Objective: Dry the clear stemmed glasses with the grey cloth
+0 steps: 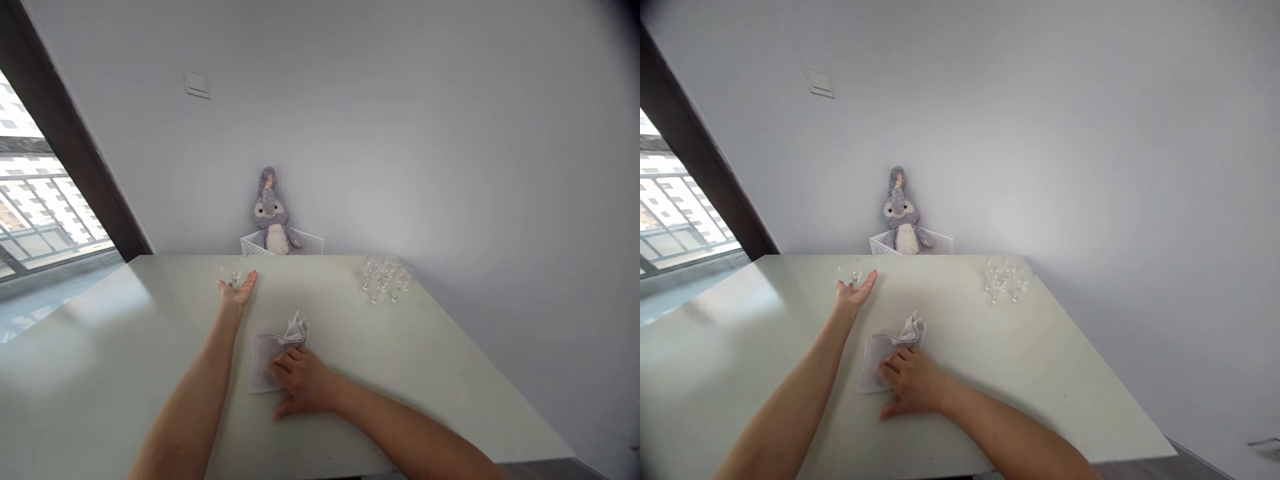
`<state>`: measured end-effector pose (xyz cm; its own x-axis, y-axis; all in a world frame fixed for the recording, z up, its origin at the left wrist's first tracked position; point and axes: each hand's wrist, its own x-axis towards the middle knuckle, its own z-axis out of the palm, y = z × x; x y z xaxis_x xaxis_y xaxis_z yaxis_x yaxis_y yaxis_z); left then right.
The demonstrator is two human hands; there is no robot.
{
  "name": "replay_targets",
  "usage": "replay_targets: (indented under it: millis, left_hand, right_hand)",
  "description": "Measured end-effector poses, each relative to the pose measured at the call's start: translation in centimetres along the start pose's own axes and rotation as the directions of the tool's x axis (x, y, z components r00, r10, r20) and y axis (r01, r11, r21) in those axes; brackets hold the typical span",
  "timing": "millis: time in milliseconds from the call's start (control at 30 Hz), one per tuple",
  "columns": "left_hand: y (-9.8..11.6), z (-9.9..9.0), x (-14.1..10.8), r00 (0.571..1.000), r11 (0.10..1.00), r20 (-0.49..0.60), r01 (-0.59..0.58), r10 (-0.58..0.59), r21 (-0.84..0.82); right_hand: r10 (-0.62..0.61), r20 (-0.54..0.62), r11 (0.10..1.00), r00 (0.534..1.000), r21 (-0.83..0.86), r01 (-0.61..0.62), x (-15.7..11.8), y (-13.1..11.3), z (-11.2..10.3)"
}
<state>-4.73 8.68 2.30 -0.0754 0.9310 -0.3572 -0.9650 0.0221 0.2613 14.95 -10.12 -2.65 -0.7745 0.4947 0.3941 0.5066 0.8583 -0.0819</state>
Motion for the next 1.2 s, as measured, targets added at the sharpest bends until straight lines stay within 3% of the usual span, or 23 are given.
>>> replay_targets:
  millis: [200, 300, 333, 367, 433, 500, 533, 567, 633, 700, 733, 800, 867, 933, 1000, 1033, 1100, 1200]
  left_hand:
    - [0.8, 0.3, 0.0, 0.999, 0.998, -0.005, -0.050, 0.050, -0.032]
    - [0.4, 0.4, -1.0, 0.999, 0.999, -0.009, -0.032, 0.032, 0.009]
    - [0.0, 0.5, -1.6, 1.000, 0.999, 0.007, -0.019, 0.019, 0.031]
    - [-0.5, 0.5, -2.3, 1.000, 0.999, 0.029, -0.010, 0.009, 0.054]
    - [-1.9, 0.6, -3.9, 0.995, 0.992, 0.102, -0.008, -0.005, 0.126]
    - [-3.7, 0.8, -5.8, 0.976, 0.972, 0.215, -0.015, -0.037, 0.236]
    - [-4.6, 0.8, -6.8, 0.962, 0.959, 0.267, -0.027, -0.051, 0.282]
    - [-5.5, 0.8, -7.7, 0.946, 0.944, 0.318, -0.050, -0.060, 0.327]
    - [-7.2, 0.6, -9.4, 0.903, 0.910, 0.425, -0.127, -0.059, 0.396]
    - [-8.7, 0.0, -10.6, 0.877, 0.874, 0.479, -0.199, -0.044, 0.444]
    - [-9.4, -0.4, -11.0, 0.868, 0.857, 0.495, -0.227, -0.037, 0.462]
    - [-10.6, -1.5, -11.6, 0.858, 0.825, 0.513, -0.274, -0.022, 0.494]
    - [-11.4, -2.5, -11.9, 0.859, 0.787, 0.511, -0.289, -0.039, 0.545]
    - [-11.9, -3.3, -12.2, 0.863, 0.744, 0.501, -0.293, -0.064, 0.600]
    - [-11.9, -3.7, -12.4, 0.856, 0.709, 0.510, -0.311, -0.081, 0.633]
    - [-11.9, -3.8, -12.5, 0.848, 0.695, 0.523, -0.327, -0.083, 0.640]
    - [-11.9, -4.0, -12.7, 0.832, 0.663, 0.548, -0.365, -0.083, 0.654]
    - [-12.1, -4.3, -12.7, 0.820, 0.578, 0.566, -0.423, -0.082, 0.697]
  right_hand:
    - [0.042, -0.038, 0.999, 0.998, -0.023, -0.043, -0.3, 1.4, 0.9]
    - [0.219, -0.190, 0.969, 0.957, 0.158, -0.190, -0.4, 2.4, 1.0]
    - [0.336, -0.253, 0.925, 0.907, 0.269, -0.267, -0.5, 2.9, 0.7]
    - [0.474, -0.301, 0.850, 0.827, 0.403, -0.340, -0.6, 3.5, 0.3]
    - [0.739, -0.321, 0.610, 0.592, 0.691, -0.387, -1.0, 4.9, -0.9]
    - [0.910, -0.241, 0.328, 0.338, 0.916, -0.230, -1.6, 6.3, -2.5]
    - [0.953, -0.186, 0.214, 0.239, 0.972, -0.096, -1.9, 6.9, -3.3]
    - [0.975, -0.141, 0.136, 0.169, 0.990, 0.039, -2.2, 7.4, -4.1]
    - [0.990, -0.102, 0.076, 0.102, 0.970, 0.231, -2.6, 7.9, -5.5]
    - [0.985, -0.130, 0.090, 0.118, 0.951, 0.294, -2.6, 7.6, -6.2]
    - [0.975, -0.154, 0.103, 0.157, 0.951, 0.293, -2.5, 7.2, -6.3]
    - [0.933, -0.188, 0.119, 0.308, 0.966, 0.228, -1.9, 6.0, -6.2]
    - [0.852, -0.198, 0.186, 0.484, 0.980, 0.074, -1.3, 4.6, -5.9]
    - [0.759, -0.214, 0.362, 0.614, 0.923, -0.126, -1.0, 3.5, -6.0]
    - [0.669, -0.244, 0.567, 0.702, 0.778, -0.271, -1.0, 2.9, -6.3]
    - [0.627, -0.247, 0.638, 0.739, 0.708, -0.304, -1.1, 2.8, -6.4]
    - [0.570, -0.214, 0.693, 0.793, 0.643, -0.325, -1.3, 3.0, -6.4]
    - [0.608, -0.140, 0.636, 0.782, 0.675, -0.373, -1.6, 3.7, -5.4]
